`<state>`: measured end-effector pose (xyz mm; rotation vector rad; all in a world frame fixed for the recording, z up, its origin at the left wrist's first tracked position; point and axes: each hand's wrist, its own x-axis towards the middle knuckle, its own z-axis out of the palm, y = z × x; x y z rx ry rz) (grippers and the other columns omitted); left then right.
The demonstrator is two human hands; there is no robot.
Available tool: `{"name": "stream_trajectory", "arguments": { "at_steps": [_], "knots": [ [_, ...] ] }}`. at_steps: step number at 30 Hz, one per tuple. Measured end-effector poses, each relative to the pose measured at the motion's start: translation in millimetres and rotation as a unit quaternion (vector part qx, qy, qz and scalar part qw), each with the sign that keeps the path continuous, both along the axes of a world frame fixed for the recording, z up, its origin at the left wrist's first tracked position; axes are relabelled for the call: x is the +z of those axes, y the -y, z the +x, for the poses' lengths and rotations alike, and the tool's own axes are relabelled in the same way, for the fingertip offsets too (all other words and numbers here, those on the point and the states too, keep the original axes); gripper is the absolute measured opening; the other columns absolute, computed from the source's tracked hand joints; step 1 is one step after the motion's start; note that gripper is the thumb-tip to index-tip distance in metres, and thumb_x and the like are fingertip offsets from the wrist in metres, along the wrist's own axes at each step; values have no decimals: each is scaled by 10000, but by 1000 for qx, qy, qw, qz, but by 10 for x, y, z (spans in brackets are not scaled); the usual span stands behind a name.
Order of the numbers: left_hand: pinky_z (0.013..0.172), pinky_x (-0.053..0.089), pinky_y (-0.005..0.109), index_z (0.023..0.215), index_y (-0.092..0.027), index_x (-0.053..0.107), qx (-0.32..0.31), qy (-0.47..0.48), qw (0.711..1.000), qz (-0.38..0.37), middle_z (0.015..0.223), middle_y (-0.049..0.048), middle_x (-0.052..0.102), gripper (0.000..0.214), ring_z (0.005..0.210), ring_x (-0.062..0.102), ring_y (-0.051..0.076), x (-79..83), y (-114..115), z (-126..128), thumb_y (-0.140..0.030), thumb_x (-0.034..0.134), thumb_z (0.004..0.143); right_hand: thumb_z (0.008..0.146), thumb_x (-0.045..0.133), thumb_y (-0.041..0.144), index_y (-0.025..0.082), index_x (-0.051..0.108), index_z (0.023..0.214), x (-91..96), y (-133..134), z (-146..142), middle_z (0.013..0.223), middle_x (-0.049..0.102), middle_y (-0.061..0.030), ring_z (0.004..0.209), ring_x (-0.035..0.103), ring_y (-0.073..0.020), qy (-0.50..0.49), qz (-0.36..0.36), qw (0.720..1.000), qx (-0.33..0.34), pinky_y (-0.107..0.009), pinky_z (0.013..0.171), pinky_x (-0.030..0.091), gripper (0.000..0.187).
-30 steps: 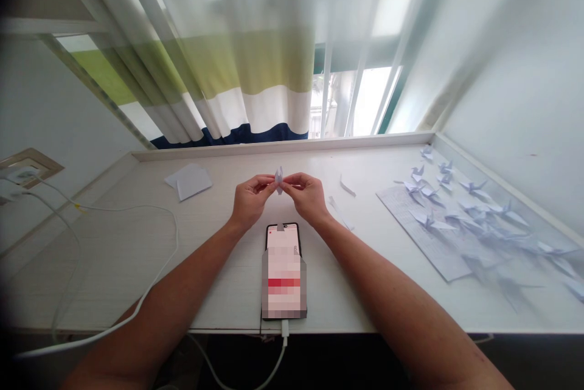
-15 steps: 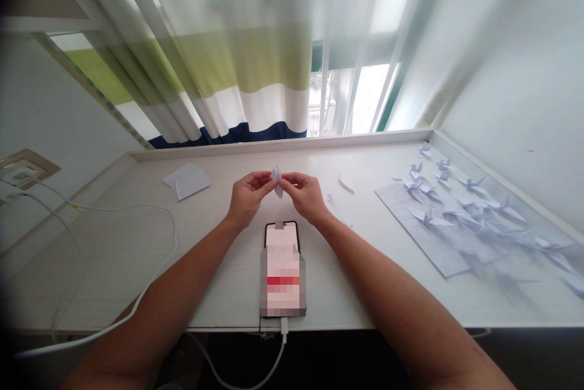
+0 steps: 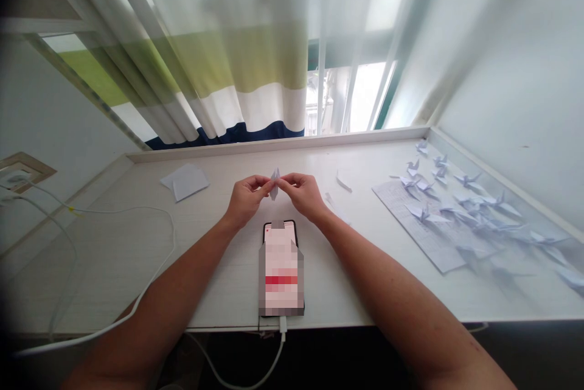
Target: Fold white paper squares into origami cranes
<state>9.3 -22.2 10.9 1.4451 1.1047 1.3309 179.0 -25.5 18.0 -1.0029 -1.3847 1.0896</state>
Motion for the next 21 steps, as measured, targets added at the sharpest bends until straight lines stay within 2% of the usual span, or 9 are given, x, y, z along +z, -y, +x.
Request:
{"name": "stream_trajectory", "arguments": {
  "at_steps": [6, 11, 16, 21],
  "knots": [
    [684, 510, 299, 848, -155, 734, -26, -7, 1000, -2, 801, 53, 723, 339, 704, 633, 155, -15, -6, -15, -484, 777, 780, 817, 731, 450, 172, 760, 851, -77, -26, -30, 850, 765, -72, 781, 680, -208, 3, 35, 999, -12, -354, 765, 532, 282],
    [673, 496, 293, 913, -155, 744, -56, -33, 998, -2, 818, 61, 725, 360, 711, 635, 158, 2, 10, -15, -500, 745, 811, 830, 719, 414, 175, 757, 879, -61, -35, -17, 871, 759, -70, 797, 675, -209, 17, 45, 999, -8, -361, 783, 532, 247],
    [649, 473, 284, 812, -154, 749, -41, -52, 998, 10, 760, 52, 717, 346, 676, 617, 151, 14, 26, -12, -499, 763, 790, 829, 718, 384, 173, 755, 861, -5, -4, -7, 875, 756, -66, 812, 677, -205, 35, 34, 999, -9, -362, 809, 532, 216],
    [640, 471, 288, 769, -156, 751, -60, -36, 998, -6, 732, 47, 722, 338, 653, 622, 152, 16, 42, 0, -485, 815, 732, 812, 745, 435, 166, 743, 831, 8, 6, -13, 836, 742, -65, 772, 674, -201, 4, 33, 999, -22, -352, 766, 534, 270]
  ]
}}
